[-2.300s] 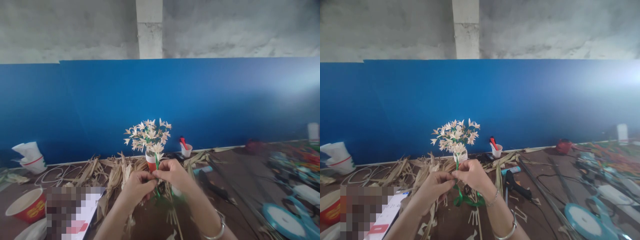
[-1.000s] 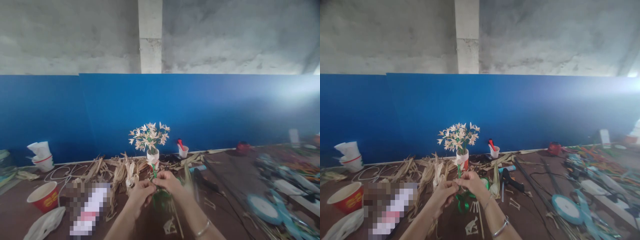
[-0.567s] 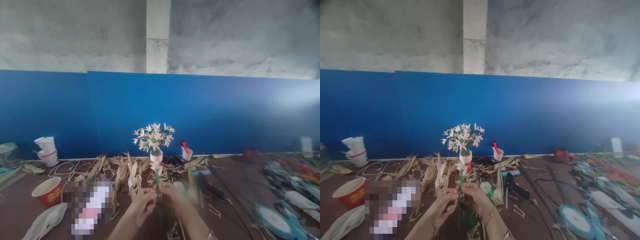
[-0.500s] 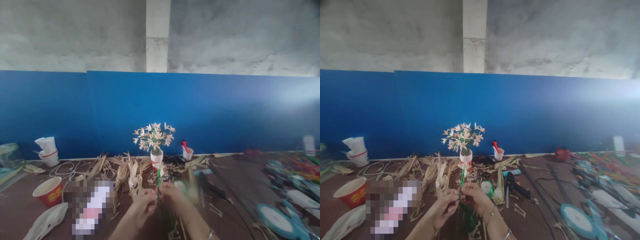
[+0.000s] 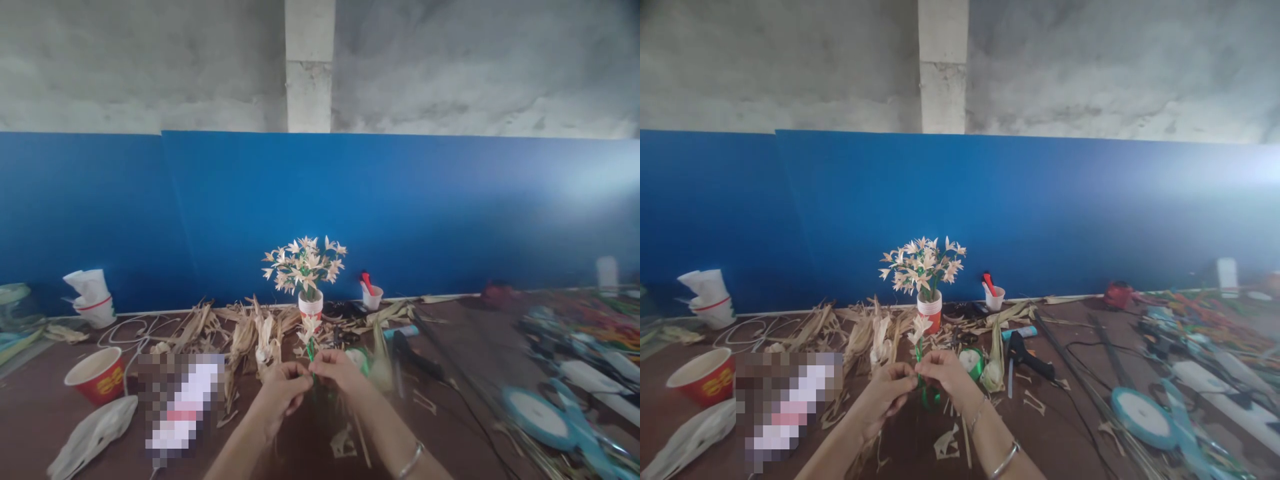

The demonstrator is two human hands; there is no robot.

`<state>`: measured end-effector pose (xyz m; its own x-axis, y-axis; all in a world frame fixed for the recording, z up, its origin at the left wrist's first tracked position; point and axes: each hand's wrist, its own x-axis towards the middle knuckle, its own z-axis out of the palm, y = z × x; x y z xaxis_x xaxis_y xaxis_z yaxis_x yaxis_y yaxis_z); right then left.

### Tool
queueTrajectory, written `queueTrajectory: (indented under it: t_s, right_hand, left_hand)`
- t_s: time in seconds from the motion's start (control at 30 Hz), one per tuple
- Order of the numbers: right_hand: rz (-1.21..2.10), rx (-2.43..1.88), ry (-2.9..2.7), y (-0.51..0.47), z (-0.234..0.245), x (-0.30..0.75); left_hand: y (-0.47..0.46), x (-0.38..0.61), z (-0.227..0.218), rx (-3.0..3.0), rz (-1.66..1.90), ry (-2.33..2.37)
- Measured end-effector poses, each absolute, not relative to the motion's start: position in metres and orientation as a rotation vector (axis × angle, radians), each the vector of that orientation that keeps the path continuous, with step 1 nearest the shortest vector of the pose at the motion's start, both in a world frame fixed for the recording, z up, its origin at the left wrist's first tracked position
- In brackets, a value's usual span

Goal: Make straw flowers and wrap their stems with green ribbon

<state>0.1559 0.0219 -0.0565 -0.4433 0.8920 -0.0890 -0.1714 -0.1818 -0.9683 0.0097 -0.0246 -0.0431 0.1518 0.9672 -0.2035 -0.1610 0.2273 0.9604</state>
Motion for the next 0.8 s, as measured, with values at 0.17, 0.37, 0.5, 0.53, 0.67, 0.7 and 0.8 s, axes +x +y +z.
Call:
queueTrajectory:
  t_s: [0.17, 0.37, 0.5, 0.53, 0.67, 0.7, 0.8]
  right_hand:
    - [1.673, -0.92, -1.344, 0.019, -0.05, 0.156]
    - [1.614, -0.948, -1.398, 0.02, -0.049, 0.156]
    - [1.582, -0.968, -1.431, 0.019, -0.046, 0.156]
    - [1.573, -0.969, -1.438, 0.018, -0.045, 0.156]
    - [1.518, -0.971, -1.459, 0.015, -0.04, 0.154]
    - [1.498, -0.978, -1.466, 0.014, -0.04, 0.153]
    - [1.43, -1.019, -1.507, 0.015, -0.042, 0.152]
  left_hand:
    - [-0.027, 0.01, -0.04, 0.972, 1.004, 1.078]
    - [-0.025, 0.011, -0.044, 0.939, 1.024, 1.091]
    - [-0.024, 0.011, -0.043, 0.906, 1.039, 1.077]
    - [-0.025, 0.011, -0.042, 0.899, 1.041, 1.066]
    - [-0.029, 0.011, -0.038, 0.888, 1.049, 1.024]
    - [-0.03, 0.011, -0.038, 0.892, 1.049, 1.021]
    - [-0.028, 0.009, -0.038, 0.911, 1.048, 1.018]
